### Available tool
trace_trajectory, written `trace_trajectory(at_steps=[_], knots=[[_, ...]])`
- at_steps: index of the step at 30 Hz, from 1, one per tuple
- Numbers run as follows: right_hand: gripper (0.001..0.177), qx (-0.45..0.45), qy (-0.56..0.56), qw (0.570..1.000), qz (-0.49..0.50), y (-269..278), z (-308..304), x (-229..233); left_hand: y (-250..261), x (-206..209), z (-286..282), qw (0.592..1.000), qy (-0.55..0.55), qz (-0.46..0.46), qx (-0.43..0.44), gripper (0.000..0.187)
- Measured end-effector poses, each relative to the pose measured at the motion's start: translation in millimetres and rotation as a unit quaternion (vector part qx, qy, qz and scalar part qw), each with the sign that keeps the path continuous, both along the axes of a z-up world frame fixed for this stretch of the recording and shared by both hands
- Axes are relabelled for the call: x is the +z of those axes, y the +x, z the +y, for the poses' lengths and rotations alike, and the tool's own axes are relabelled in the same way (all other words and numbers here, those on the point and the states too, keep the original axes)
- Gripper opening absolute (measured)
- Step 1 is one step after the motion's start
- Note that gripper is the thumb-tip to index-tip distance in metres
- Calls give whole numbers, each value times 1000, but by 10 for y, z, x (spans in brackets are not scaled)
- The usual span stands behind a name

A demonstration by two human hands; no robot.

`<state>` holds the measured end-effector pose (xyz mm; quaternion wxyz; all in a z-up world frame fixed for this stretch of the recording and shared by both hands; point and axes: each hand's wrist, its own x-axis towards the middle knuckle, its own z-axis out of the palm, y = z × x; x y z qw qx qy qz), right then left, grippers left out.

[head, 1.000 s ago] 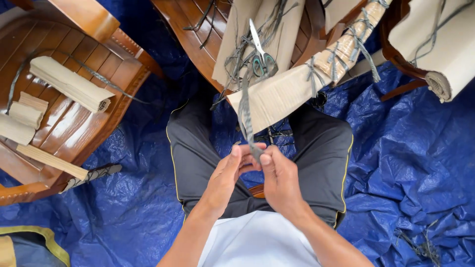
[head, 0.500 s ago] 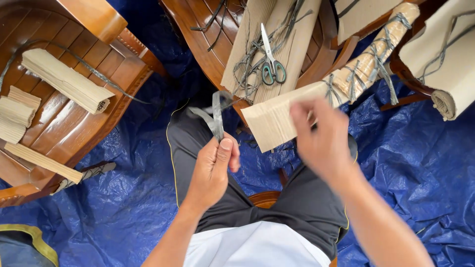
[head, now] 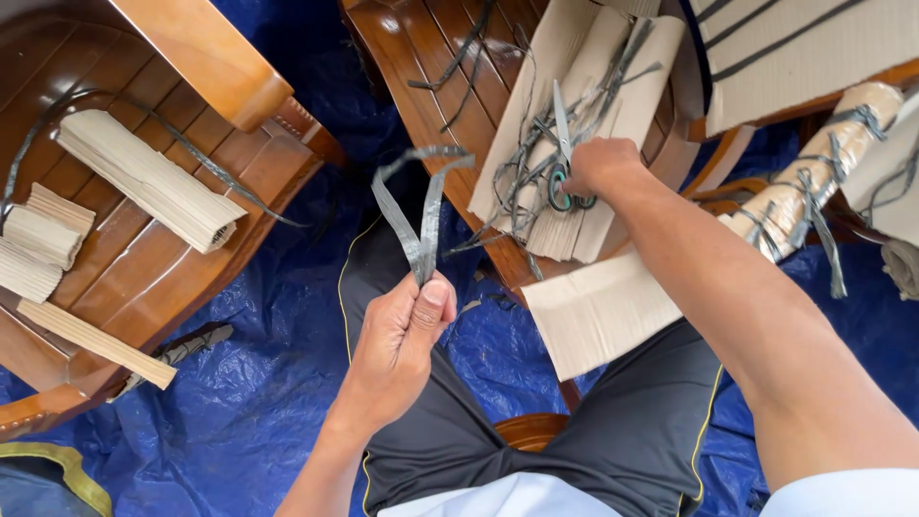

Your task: Wrapping wooden chairs with protective cardboard and securing them with plastic ties.

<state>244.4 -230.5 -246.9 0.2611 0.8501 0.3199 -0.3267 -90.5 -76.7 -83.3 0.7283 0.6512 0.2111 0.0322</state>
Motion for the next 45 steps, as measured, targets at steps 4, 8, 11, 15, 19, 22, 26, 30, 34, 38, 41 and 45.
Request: trace_trajectory(at_steps=[4,8,11,15,19,22,26,30,34,38,41,45], knots=[[47,-53,-8,999,9,-75,97,-18,87,-23,96,999,-27,-22,-4,39],[39,-107,-2,994,8,-58,60,-49,93,-106,195,985,-159,-73,-1,36],[35,-226,21,973,39,41,5,-90,128,-9,322,960,-262,-101,21,35],[38,-260,63,963,26,76,-121,243,181,172,435,932,-325,-155,44,33],[54,-196,122,972,-39,-162,-241,924,216,374,500,916,-343,-206,41,32],[65,-248,198,948,32,-618,-202,1580,280,536,542,909,-335,-246,21,34],[73,-219,258,929,150,-1254,-188,2050,315,768,585,914,-287,-285,-10,38],[76,-177,271,928,185,-1578,-82,2215,270,1148,539,911,-306,-277,-12,38],[78,-160,319,916,184,-1722,132,2175,155,1335,448,912,-287,-292,-39,41],[76,-207,411,869,182,-1761,357,2006,48,1441,306,913,-288,-287,-38,39],[80,-239,449,844,170,-1731,440,1824,-47,1466,256,911,-309,-270,-39,35],[81,-265,473,824,164,-1572,462,1689,-236,1504,216,910,-319,-261,-42,40]])
